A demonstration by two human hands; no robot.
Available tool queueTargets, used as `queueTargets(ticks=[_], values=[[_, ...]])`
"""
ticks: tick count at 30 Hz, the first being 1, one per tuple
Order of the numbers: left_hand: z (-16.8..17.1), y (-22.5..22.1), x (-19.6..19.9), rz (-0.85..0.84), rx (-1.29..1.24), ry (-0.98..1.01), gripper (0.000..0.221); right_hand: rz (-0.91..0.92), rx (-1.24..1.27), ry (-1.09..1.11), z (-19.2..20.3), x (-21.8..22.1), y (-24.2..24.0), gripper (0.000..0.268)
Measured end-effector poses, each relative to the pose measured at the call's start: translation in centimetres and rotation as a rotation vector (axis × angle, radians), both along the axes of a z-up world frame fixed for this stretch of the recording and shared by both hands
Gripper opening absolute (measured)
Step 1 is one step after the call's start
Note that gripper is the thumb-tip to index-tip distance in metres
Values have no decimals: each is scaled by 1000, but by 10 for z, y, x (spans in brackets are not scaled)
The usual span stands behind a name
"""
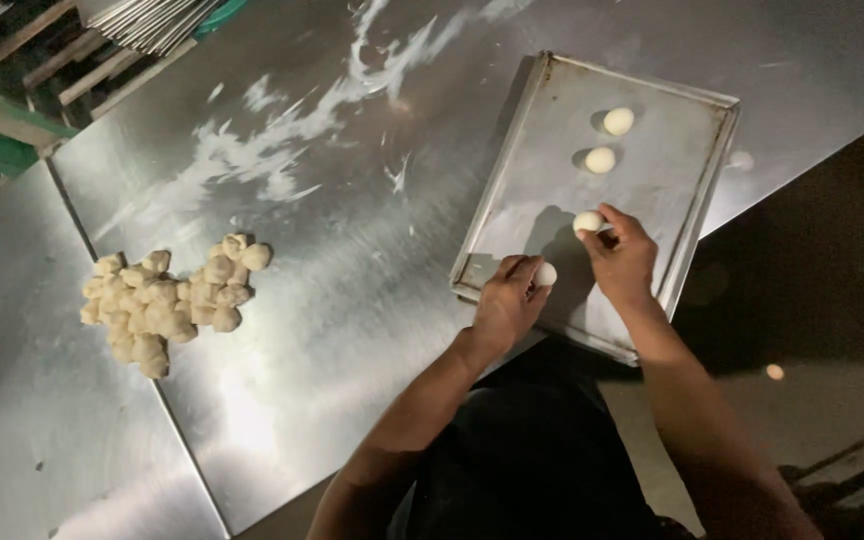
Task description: Rolling pieces of dough into balls and placing them on a baking tray, then cutting and stretching a large slab of dough.
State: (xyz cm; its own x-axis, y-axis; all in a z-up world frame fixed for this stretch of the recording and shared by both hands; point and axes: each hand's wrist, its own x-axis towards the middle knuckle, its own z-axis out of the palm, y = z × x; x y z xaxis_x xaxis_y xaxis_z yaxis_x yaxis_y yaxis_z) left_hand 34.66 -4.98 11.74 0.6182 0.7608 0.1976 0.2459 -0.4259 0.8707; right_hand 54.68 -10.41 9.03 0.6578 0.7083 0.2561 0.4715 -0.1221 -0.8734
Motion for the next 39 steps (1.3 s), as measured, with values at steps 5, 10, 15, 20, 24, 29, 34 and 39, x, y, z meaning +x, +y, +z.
queueTargets(ticks=[5,10,15,20,24,29,34,39], values=[[-9,2,42,71,60,10,38,112,-81,-191,14,25,25,42],[-26,10,55,71,167,102,34,214,-155,-417,16,38,38,38],[-27,12,55,67,273,264,35,206,-237,-527,10,44,36,35],[15,17,20,63,186,283,53,297,-322,-557,32,36,53,58],[12,5,-49,233,-83,270,54,427,-245,-633,30,-6,92,81],[2,-24,-148,594,-216,312,45,753,-275,-704,-15,-87,185,90],[10,-53,-230,884,-303,184,40,794,-483,-744,-50,-146,252,95],[-24,-54,-309,1101,-549,-2,46,1154,-722,-506,-7,-226,230,66]])
